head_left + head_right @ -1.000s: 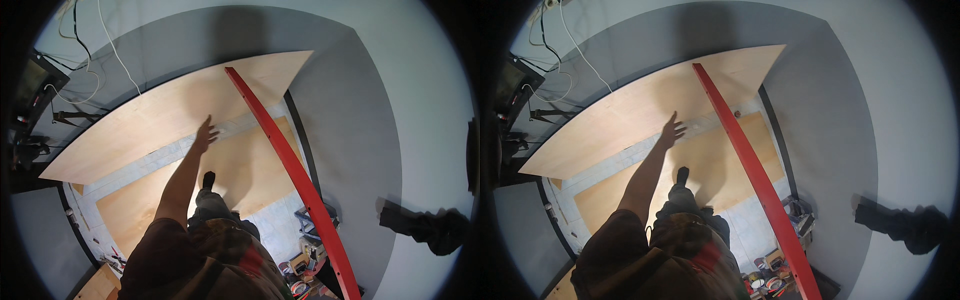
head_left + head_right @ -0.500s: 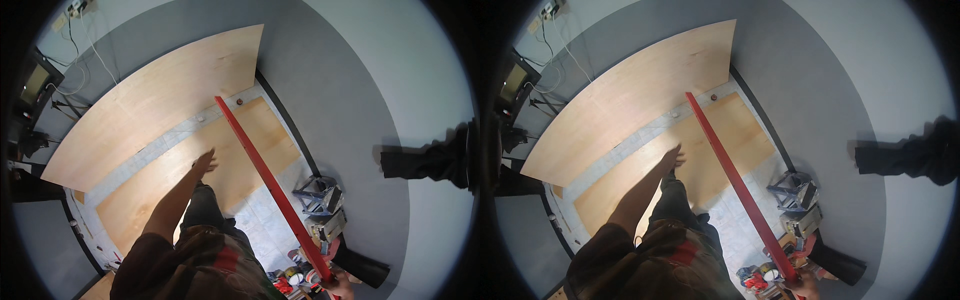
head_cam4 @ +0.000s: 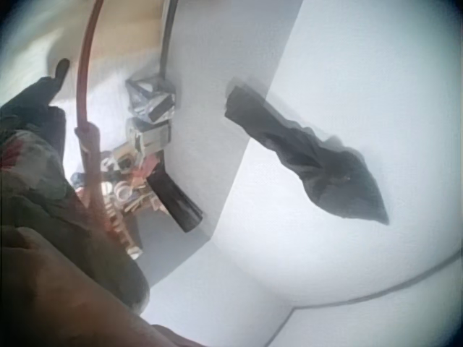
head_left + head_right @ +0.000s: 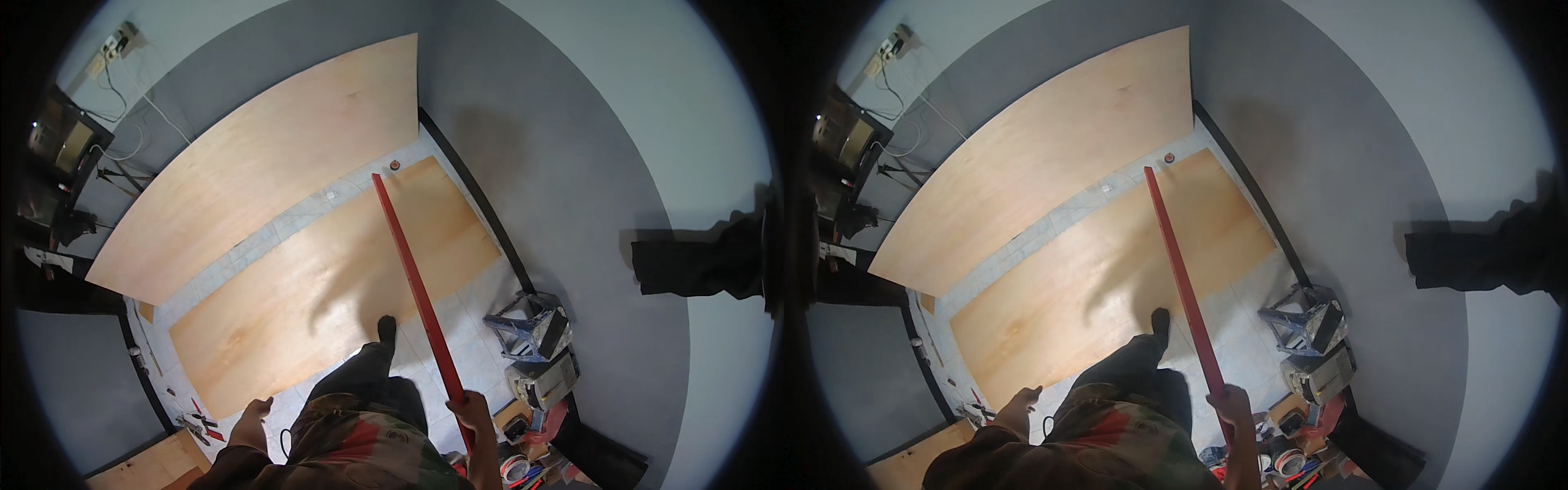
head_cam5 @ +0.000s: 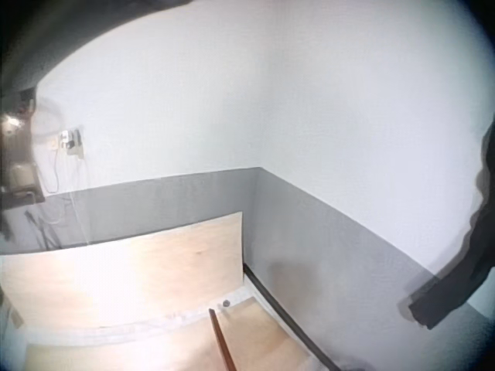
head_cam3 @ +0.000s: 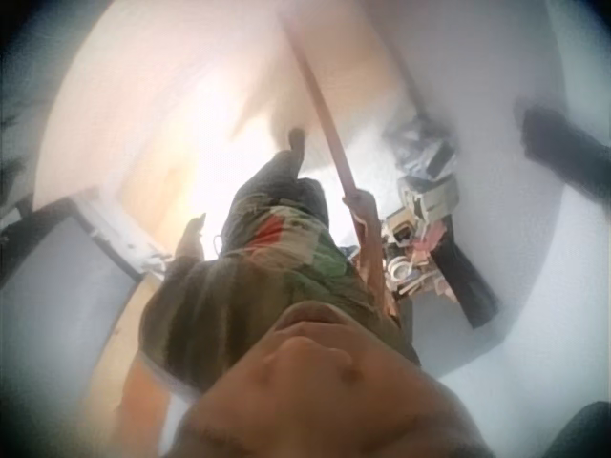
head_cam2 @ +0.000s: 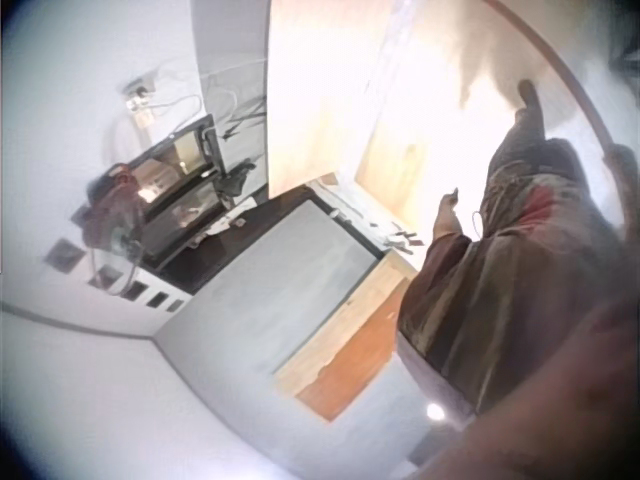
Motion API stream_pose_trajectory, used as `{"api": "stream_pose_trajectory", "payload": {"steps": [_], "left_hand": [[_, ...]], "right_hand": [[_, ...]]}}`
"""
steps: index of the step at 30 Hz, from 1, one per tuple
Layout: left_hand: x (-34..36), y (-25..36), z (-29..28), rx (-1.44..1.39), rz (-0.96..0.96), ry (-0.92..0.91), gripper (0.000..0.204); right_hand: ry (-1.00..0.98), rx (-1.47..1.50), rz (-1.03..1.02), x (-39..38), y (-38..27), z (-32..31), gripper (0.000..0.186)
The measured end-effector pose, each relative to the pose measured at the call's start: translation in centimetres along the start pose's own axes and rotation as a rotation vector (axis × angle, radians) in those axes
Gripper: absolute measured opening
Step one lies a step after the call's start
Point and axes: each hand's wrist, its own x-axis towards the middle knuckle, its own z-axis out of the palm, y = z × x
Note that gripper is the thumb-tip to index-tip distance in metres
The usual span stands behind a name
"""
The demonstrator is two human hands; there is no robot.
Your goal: The person marks a line on a large sheet of plywood using a red straightedge and a pen, then uses a utility knife to cut along the marked line. The person repositions the straightedge and continues cutting the plywood.
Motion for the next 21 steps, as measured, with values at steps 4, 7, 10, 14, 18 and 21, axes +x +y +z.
{"api": "stream_pose_trajectory", "payload": {"steps": [4,7,10,14,18,21], "left_hand": [[1.5,11.8,-0.7,0.28,0.189,-0.108,0.1],[-8.6,28.6,-0.6,-0.203,0.694,0.168,0.082],[-21.8,39.0,-2.5,-0.623,0.937,-0.064,0.062],[-29.6,38.3,2.2,-0.811,1.2,-0.148,0.055],[-27.7,29.2,13.9,-0.497,0.717,0.085,0.058],[-22.7,16.8,25.3,-0.356,0.519,0.135,0.069]], "right_hand": [[-0.042,-0.073,-0.067,4.4,-0.6,-2.1,0.05],[-0.064,-0.085,-0.057,6.3,3.3,-5.4,0.049],[-0.06,-0.124,-0.095,8.3,6.8,-7.4,0.053],[-0.032,-0.138,-0.182,12.5,11.4,-9.2,0.054],[-0.068,-0.24,-0.178,13.5,12.6,-11.5,0.057],[-0.055,-0.291,-0.203,12.8,15.1,-12.7,0.062]]}}
